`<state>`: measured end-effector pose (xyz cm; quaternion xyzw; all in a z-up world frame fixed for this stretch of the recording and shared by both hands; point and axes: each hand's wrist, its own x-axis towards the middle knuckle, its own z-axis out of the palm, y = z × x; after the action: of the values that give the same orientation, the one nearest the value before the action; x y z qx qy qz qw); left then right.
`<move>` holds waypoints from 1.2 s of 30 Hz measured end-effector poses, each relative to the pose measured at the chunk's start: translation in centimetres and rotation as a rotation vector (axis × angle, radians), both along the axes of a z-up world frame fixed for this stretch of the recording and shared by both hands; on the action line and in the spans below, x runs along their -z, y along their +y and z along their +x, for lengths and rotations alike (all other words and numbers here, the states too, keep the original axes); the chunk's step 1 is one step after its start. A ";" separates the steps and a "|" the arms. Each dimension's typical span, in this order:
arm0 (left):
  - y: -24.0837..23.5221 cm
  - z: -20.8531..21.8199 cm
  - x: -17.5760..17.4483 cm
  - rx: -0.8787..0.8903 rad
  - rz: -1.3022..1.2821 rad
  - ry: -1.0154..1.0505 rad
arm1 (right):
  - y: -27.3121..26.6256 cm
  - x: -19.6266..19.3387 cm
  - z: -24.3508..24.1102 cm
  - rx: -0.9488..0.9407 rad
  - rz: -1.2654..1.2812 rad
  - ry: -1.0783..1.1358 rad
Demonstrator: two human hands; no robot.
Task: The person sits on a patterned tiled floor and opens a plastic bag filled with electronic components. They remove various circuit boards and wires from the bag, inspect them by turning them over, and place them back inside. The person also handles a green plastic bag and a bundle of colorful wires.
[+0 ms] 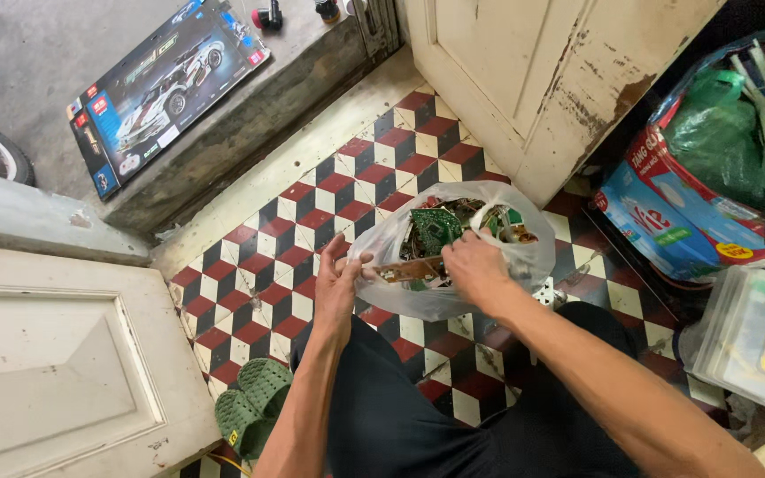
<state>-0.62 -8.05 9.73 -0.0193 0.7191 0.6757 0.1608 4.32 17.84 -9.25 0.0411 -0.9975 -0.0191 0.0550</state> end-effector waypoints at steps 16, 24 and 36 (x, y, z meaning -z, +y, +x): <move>6.4 1.2 -2.9 0.142 -0.017 0.090 | 1.9 1.6 -3.6 -0.040 0.100 -0.594; 6.9 0.3 -3.7 0.128 0.014 0.080 | 1.1 -3.6 -3.1 -0.091 0.145 -0.576; 9.0 -0.2 -3.6 0.201 0.071 -0.008 | 0.7 -1.7 3.9 -0.251 0.024 -0.097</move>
<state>-0.77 0.94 13.32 0.0562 0.6924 0.6811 0.2312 8.23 18.56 -7.53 0.1671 -0.9857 -0.0220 0.0083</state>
